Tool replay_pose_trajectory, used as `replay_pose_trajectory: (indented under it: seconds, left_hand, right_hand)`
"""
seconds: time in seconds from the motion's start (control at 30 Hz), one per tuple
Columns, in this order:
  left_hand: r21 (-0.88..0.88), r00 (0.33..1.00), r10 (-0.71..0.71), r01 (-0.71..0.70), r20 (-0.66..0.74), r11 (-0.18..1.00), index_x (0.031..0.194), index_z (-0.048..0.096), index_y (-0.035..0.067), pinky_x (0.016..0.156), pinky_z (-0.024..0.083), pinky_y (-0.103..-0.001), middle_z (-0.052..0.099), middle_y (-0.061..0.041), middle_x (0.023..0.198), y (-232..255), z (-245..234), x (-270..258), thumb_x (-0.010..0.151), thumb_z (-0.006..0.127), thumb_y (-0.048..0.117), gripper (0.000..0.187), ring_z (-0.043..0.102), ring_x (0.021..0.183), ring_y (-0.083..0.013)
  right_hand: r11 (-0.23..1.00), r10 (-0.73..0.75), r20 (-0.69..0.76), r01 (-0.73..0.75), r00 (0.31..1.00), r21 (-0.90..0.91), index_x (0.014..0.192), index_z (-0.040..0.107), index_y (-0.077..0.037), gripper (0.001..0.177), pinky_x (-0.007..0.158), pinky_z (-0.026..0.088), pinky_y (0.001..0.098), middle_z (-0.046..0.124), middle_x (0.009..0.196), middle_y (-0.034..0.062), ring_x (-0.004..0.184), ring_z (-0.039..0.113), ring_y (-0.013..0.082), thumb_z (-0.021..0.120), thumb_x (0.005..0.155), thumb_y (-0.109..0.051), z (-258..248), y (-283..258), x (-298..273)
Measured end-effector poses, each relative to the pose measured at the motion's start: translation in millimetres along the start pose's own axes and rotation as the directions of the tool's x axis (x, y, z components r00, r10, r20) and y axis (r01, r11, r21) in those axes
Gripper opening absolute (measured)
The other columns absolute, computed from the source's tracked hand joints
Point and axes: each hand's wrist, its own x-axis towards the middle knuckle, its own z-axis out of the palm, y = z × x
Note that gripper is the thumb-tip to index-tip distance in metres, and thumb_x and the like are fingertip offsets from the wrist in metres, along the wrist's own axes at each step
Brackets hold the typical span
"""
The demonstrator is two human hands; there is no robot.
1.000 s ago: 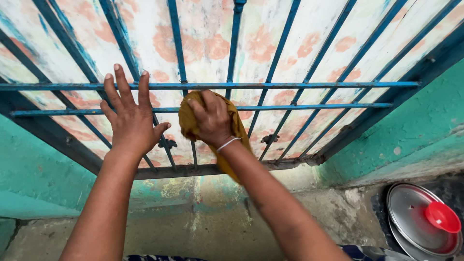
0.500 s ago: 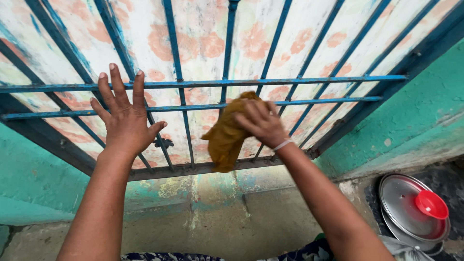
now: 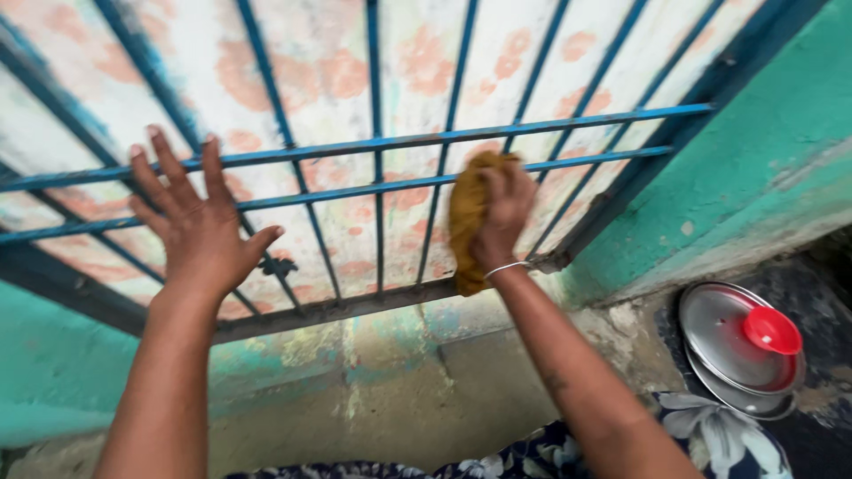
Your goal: The person cleans a metal gate by wiping its bars with a cloth while holding the gate with one hand.
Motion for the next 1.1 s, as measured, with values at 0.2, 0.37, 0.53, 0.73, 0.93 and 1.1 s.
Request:
replay_pose_trajectory:
  seconds: [0.2,0.37,0.53,0.73,0.93,1.1]
  left_hand:
    - [0.132,0.999,-0.023,0.026,-0.023,0.991,0.171,-0.01,0.015,0.116,0.008,-0.085,-0.031,-0.026,0.166,-24.0,40.7,5.3,0.082,0.083,0.066,0.138,-0.027,0.148,-0.0546]
    - [0.286,0.998,0.002,0.017,-0.065,0.958,0.166,-0.029,0.019,0.114,0.01,-0.08,-0.034,-0.032,0.164,-47.1,68.6,3.1,0.097,0.075,0.067,0.134,-0.029,0.144,-0.0547]
    - [0.34,0.989,0.045,0.006,-0.142,0.94,0.162,-0.034,0.018,0.113,0.012,-0.079,-0.036,-0.035,0.162,-48.9,77.5,3.4,0.096,0.077,0.062,0.136,-0.028,0.142,-0.0551]
    - [0.264,0.968,0.099,-0.036,-0.23,0.964,0.158,-0.042,0.021,0.11,0.014,-0.084,-0.038,-0.034,0.156,-36.7,69.7,7.5,0.089,0.085,0.059,0.15,-0.029,0.147,-0.0579]
    - [0.32,0.946,0.127,-0.026,-0.3,0.947,0.154,-0.046,0.018,0.112,0.011,-0.081,-0.041,-0.035,0.152,-47.7,89.3,12.0,0.093,0.081,0.059,0.146,-0.034,0.142,-0.0544]
    - [0.368,0.958,0.058,0.052,-0.282,0.928,0.153,-0.044,0.011,0.115,0.007,-0.076,-0.04,-0.035,0.151,-54.4,107.6,8.7,0.095,0.069,0.053,0.134,-0.038,0.137,-0.0511]
  right_hand:
    - [0.908,0.164,-0.206,-0.065,0.965,0.415,0.135,0.05,-0.01,0.051,0.114,0.038,0.0461,0.049,0.134,0.0174,0.129,0.048,0.0356,0.074,0.09,-0.016,-17.5,19.6,14.2]
    - [0.026,0.837,-0.084,0.114,0.541,0.993,0.129,0.051,-0.002,0.038,0.098,0.057,0.0459,0.061,0.126,0.0179,0.111,0.065,0.0302,0.047,0.103,-0.03,-35.0,164.7,64.0]
    - [0.08,0.952,0.061,-0.44,0.298,0.894,0.136,0.042,-0.018,0.041,0.095,0.057,0.0448,0.058,0.128,0.0062,0.108,0.062,0.0248,0.049,0.096,-0.016,-32.0,221.6,82.6]
    - [0.521,0.82,-0.149,-0.612,0.553,0.595,0.156,0.026,-0.012,0.069,0.114,0.04,0.0418,0.034,0.15,0.0228,0.131,0.047,0.0341,0.037,0.089,0.002,9.9,223.6,57.5]
    - [0.839,0.512,-0.294,-0.395,0.807,0.374,0.156,0.019,0.006,0.069,0.121,0.02,0.0471,0.028,0.155,0.0306,0.143,0.033,0.0493,0.052,0.095,0.002,46.9,137.6,17.7]
    - [0.765,0.508,-0.07,-0.412,0.859,0.494,0.147,0.041,0.0,0.059,0.127,0.03,0.046,0.047,0.146,0.0223,0.141,0.047,0.037,0.048,0.089,-0.001,25.9,99.6,2.3]
